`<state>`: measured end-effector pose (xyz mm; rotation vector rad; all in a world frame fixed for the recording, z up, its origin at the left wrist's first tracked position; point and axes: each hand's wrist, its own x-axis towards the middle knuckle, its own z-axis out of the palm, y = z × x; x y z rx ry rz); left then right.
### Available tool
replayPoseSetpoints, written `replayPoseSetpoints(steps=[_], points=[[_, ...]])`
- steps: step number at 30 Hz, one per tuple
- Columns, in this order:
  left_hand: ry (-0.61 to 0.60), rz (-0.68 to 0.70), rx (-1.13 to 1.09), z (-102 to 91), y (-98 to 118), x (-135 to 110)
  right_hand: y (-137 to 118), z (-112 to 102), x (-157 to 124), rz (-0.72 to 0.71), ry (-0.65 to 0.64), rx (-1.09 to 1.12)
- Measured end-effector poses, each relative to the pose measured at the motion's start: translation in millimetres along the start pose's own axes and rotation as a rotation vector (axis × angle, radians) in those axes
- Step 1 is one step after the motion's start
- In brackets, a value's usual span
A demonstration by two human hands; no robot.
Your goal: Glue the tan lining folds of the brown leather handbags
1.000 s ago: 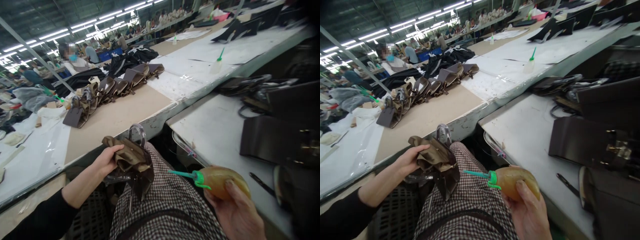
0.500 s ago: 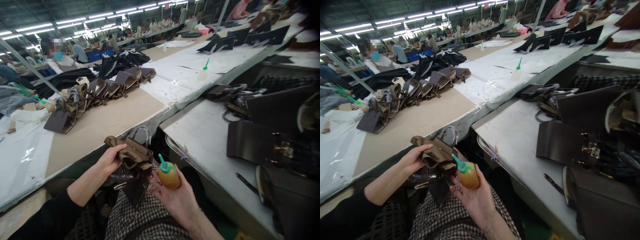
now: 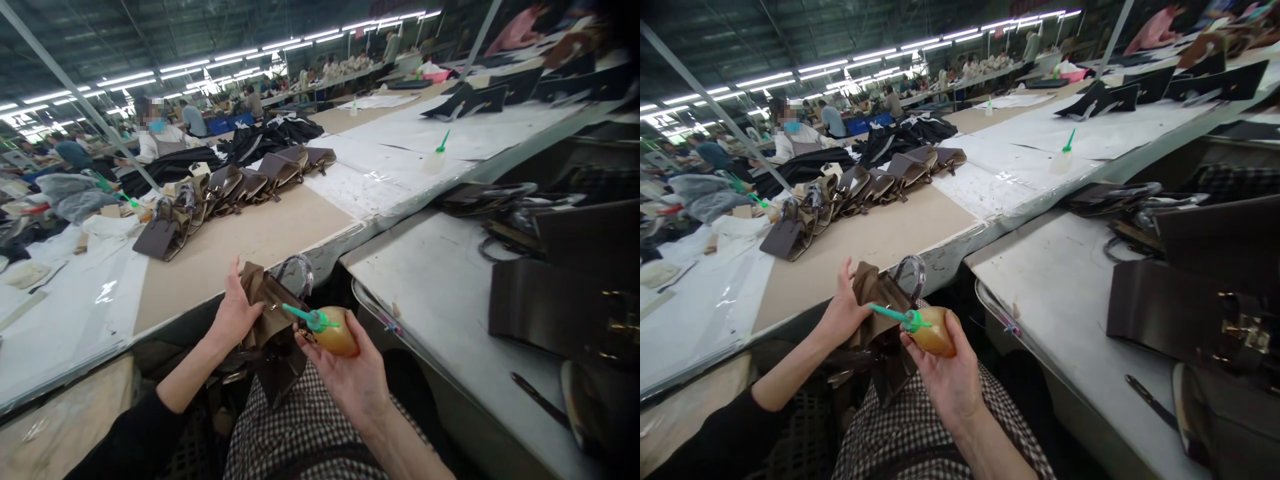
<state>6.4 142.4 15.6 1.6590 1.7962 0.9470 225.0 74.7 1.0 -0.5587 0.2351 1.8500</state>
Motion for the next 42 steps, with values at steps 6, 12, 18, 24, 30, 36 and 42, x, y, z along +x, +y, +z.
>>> replayPoseSetpoints(steps=[6, 12, 18, 24, 30, 36, 42], points=[[-0.491, 0.497, 0.19, -12.9, -1.6, -12.8, -5.7, -0.7, -7.7, -0.049, 0.009, -0.024], [-0.97, 0.517, 0.212, -48.7, 13.2, 9.0, -14.5, -3.4, -1.3, -0.087, -0.015, -0.014], [-0.942, 0.408, 0.29, -33.1, 24.4, 17.5, -21.5, -0.4, 9.6, -0.109, -0.084, -0.074], [-0.94, 0.571, 0.389, -6.9, 26.5, 15.8, -40.6, 13.1, 18.7, -0.063, -0.114, -0.265], [-0.925, 0.924, 0.626, 1.4, 24.3, 1.8, -66.5, 35.5, 34.0, 0.127, -0.135, -0.504], [-0.869, 1.02, 0.813, 20.4, 22.6, -5.1, -59.9, 62.1, 46.5, 0.233, -0.13, -0.728], [-0.892, 0.905, 0.84, 18.4, 29.7, -5.8, -68.5, 61.3, 42.6, 0.251, -0.148, -0.794]])
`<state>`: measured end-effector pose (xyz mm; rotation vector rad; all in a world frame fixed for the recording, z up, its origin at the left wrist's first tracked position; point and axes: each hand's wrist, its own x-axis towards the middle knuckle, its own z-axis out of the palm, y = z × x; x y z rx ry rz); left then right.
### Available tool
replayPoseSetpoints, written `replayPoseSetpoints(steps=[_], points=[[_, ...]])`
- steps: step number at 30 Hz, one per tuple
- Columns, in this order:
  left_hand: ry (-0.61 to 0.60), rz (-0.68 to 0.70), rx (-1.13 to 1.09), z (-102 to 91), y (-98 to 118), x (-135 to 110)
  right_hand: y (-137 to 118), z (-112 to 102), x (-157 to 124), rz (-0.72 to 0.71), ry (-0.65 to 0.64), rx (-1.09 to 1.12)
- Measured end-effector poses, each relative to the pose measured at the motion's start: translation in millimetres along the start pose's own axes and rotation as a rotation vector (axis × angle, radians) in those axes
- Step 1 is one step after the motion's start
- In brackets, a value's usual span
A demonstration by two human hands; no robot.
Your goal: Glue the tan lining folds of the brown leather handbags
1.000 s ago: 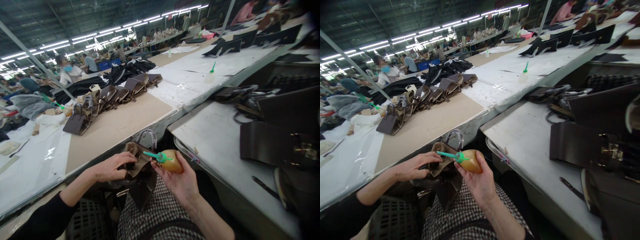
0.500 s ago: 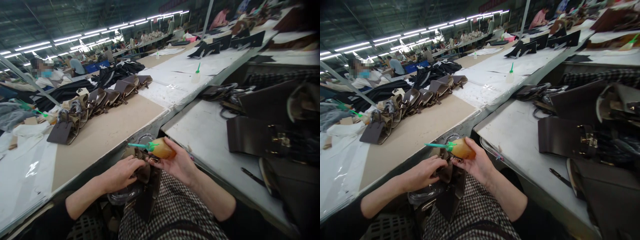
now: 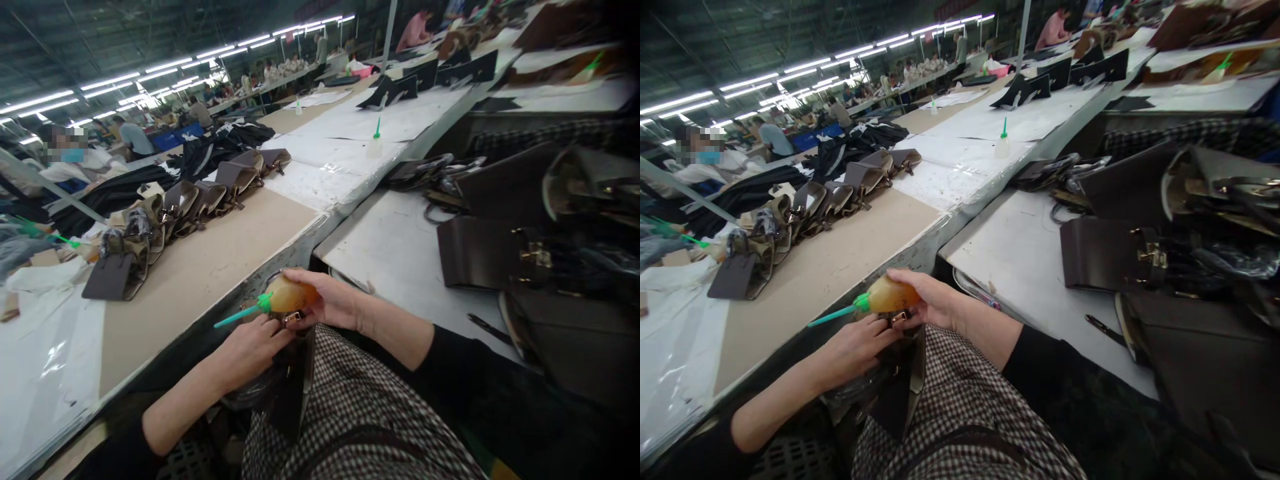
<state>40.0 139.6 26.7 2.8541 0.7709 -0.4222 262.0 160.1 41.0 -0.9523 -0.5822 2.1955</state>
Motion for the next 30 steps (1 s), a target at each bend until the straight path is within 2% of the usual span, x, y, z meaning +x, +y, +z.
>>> replayPoseSetpoints(steps=[2, 6, 10, 14, 21, 26, 30], points=[[0.047, -0.055, -0.15, -2.9, -4.8, -10.0, 1.6, -14.4, -12.5, -0.033, 0.024, 0.014], [0.127, -0.209, -0.519, -11.9, -23.2, -38.5, 19.8, -42.1, -44.3, -0.224, 0.172, 0.072], [0.037, -0.396, -0.889, -29.7, -45.2, -60.3, 53.7, -50.6, -68.2, -0.393, 0.324, 0.119], [-0.063, -0.462, -1.26, -36.5, -61.5, -62.6, 81.0, -50.5, -81.4, -0.535, 0.403, -0.071], [-0.12, -0.483, -1.421, -14.7, -72.6, -47.6, 93.3, -45.6, -90.0, -0.74, 0.512, -0.634], [-0.107, -0.451, -1.47, -9.8, -75.4, -42.9, 94.6, -34.3, -82.0, -0.851, 0.556, -0.684], [-0.106, -0.438, -1.481, -9.0, -75.8, -39.6, 98.9, -35.4, -74.5, -0.926, 0.59, -0.77]])
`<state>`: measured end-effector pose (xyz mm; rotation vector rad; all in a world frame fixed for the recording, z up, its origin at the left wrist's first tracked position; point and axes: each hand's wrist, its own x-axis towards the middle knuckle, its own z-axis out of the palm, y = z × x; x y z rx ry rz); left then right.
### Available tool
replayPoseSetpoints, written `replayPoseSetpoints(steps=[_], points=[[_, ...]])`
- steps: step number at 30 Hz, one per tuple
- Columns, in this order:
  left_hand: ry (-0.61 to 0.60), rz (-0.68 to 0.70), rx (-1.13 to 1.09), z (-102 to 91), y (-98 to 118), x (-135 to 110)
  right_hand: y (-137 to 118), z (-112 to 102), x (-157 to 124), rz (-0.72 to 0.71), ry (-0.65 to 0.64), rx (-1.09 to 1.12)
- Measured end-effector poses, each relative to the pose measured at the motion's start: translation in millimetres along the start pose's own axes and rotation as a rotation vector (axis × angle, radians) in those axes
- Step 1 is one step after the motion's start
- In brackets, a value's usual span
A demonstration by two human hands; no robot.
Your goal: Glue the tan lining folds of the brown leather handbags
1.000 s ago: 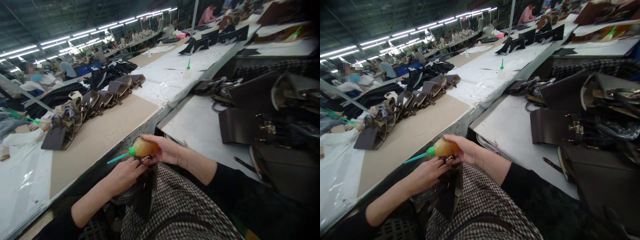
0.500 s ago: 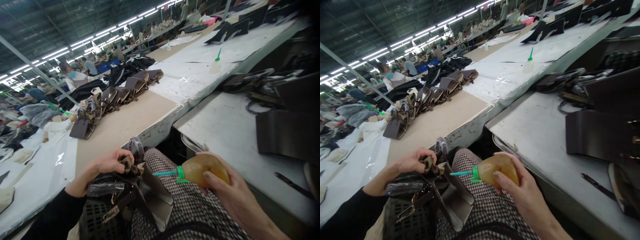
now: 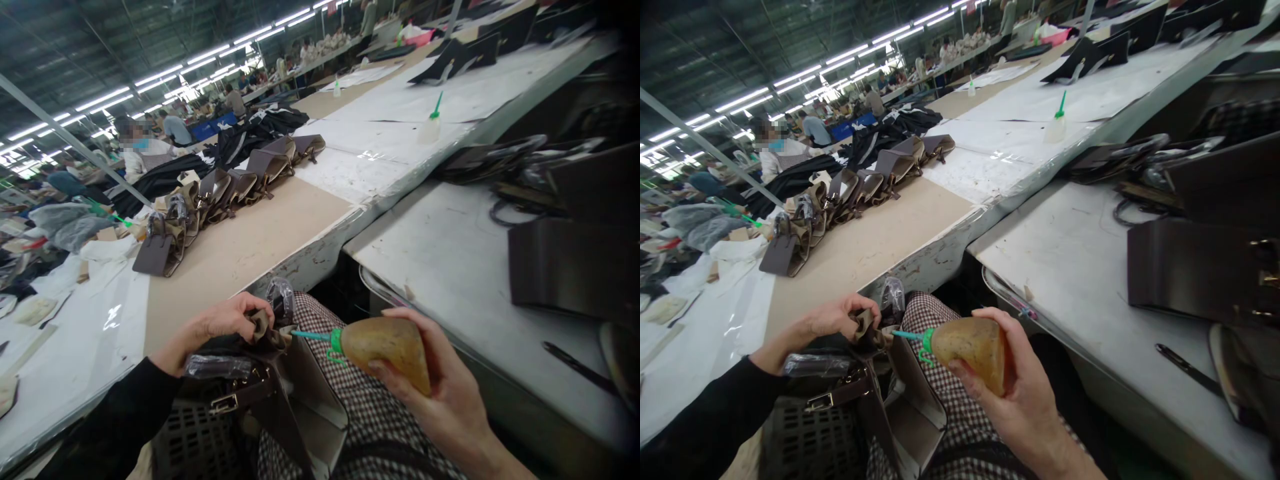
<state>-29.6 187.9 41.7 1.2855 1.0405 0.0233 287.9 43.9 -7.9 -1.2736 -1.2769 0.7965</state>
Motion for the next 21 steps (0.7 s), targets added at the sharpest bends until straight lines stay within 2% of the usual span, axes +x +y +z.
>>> replayPoseSetpoints(steps=[3, 7, 12, 15, 21], points=[[-0.006, -0.004, 0.001, 1.6, 0.4, 3.4, 4.7, 3.0, 0.2, -0.067, 0.006, -0.057], [-0.019, -0.015, 0.008, 4.7, 2.4, 8.4, 2.6, 4.4, 2.8, -0.179, -0.051, -0.116], [-0.028, -0.015, 0.036, 7.8, 6.7, 13.3, -5.6, -5.2, 4.2, -0.301, -0.078, -0.226], [-0.031, -0.007, 0.052, 9.8, 8.0, 14.8, -6.3, -14.1, 0.2, -0.264, -0.055, -0.281], [-0.055, -0.004, 0.088, 14.0, 10.1, 22.8, -2.0, -26.2, -11.1, -0.086, 0.032, -0.249]])
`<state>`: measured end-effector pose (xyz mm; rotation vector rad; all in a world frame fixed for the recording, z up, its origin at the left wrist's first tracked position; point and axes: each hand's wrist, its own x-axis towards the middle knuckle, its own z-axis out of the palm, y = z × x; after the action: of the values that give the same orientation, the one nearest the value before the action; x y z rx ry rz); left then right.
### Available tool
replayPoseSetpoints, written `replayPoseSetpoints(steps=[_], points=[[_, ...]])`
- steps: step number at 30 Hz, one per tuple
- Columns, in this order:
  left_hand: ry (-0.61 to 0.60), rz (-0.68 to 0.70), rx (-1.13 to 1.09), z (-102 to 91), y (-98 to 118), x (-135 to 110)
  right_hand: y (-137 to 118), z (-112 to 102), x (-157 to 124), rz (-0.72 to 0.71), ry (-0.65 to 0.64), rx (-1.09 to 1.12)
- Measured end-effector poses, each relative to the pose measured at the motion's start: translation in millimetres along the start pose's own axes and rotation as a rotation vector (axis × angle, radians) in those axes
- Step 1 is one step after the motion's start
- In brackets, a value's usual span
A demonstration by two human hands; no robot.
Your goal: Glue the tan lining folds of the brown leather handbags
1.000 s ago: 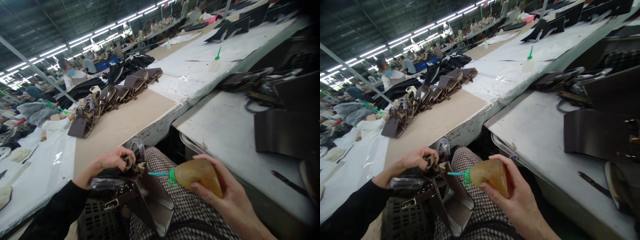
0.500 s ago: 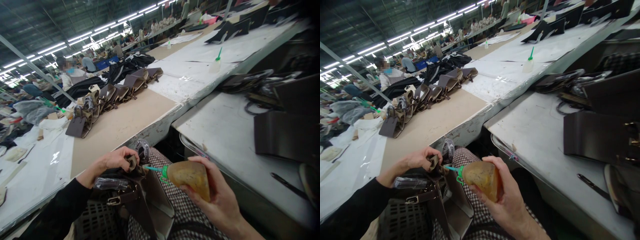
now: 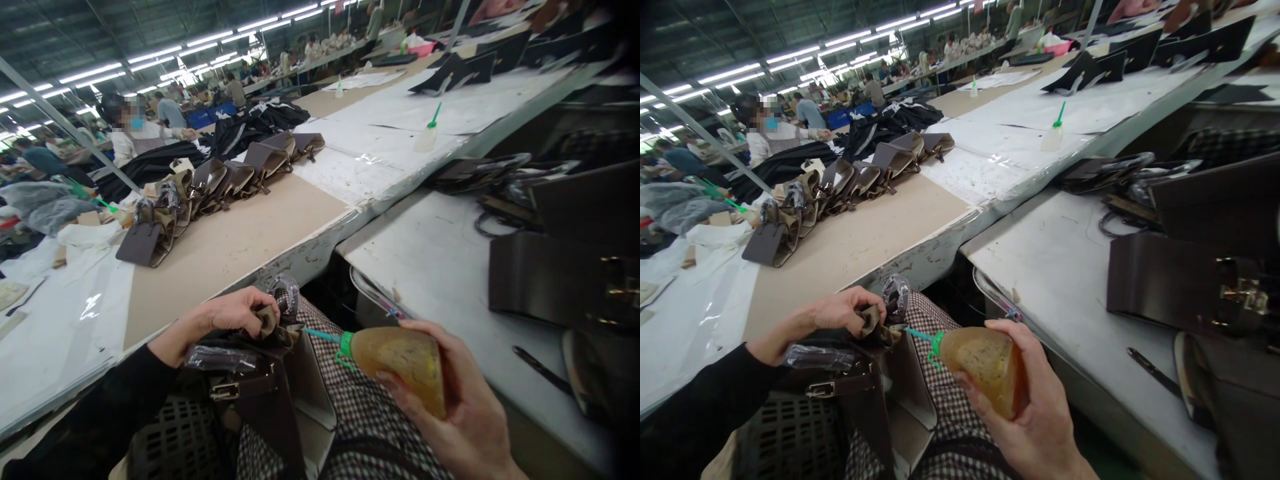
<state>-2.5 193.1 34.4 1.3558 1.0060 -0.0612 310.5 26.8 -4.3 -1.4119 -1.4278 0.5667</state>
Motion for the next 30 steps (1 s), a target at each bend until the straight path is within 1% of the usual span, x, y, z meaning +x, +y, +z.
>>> replayPoseSetpoints(steps=[2, 4, 9, 14, 16, 23, 30], points=[[-0.009, 0.001, 0.015, 0.3, 2.1, 5.6, 1.8, -2.3, -0.5, 0.026, 0.008, -0.004], [-0.019, -0.005, 0.029, 0.4, 4.7, 11.7, 3.6, -3.7, 1.6, 0.009, -0.002, -0.033], [-0.058, -0.03, 0.057, 2.8, 13.1, 24.2, 9.6, -2.3, 11.9, -0.115, -0.065, -0.146], [-0.077, -0.006, 0.085, 7.0, 20.1, 30.6, 13.8, -1.4, 19.1, -0.24, -0.106, -0.215], [-0.084, 0.002, 0.093, 8.3, 21.3, 32.1, 13.9, -3.1, 21.0, -0.265, -0.135, -0.231], [-0.096, 0.017, 0.106, 9.8, 19.2, 37.5, 15.1, -12.0, 18.8, -0.235, -0.243, -0.266], [-0.107, 0.022, 0.102, 10.9, 15.4, 39.0, 18.3, -16.7, 7.2, -0.126, -0.363, -0.229]])
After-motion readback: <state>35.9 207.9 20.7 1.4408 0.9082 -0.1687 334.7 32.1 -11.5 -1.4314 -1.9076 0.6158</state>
